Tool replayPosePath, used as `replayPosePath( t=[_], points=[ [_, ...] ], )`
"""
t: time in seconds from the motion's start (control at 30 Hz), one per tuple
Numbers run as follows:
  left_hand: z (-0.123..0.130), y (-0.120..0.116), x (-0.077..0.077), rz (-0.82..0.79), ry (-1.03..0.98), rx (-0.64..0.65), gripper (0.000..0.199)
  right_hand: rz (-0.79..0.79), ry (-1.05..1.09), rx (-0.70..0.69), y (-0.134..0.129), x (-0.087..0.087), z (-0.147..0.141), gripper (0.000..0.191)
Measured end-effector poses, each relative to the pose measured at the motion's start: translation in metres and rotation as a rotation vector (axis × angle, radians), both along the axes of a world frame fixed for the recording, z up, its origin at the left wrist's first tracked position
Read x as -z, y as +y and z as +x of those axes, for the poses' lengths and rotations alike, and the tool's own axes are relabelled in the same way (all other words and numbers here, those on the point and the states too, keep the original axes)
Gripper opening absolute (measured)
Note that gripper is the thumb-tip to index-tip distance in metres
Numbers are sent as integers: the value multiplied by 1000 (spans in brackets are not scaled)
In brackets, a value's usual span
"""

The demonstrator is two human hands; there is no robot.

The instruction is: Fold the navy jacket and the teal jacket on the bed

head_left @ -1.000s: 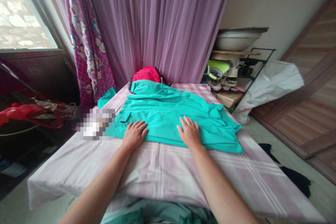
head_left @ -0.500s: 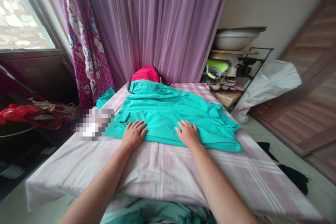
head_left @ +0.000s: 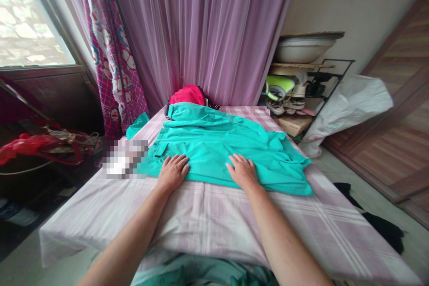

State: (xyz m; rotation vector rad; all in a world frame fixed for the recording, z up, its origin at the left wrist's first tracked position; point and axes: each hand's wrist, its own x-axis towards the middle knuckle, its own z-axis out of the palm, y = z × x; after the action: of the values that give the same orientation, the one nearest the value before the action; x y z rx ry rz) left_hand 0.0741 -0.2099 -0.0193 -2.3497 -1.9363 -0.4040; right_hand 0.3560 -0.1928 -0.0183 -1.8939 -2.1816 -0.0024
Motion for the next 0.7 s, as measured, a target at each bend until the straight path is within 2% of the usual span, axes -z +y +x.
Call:
replayPosePath(
  t=[0.7],
  points=[
    [0,-1,2,18,-41,6,45,5,-17,-2,-2,-1,0,44]
  ],
)
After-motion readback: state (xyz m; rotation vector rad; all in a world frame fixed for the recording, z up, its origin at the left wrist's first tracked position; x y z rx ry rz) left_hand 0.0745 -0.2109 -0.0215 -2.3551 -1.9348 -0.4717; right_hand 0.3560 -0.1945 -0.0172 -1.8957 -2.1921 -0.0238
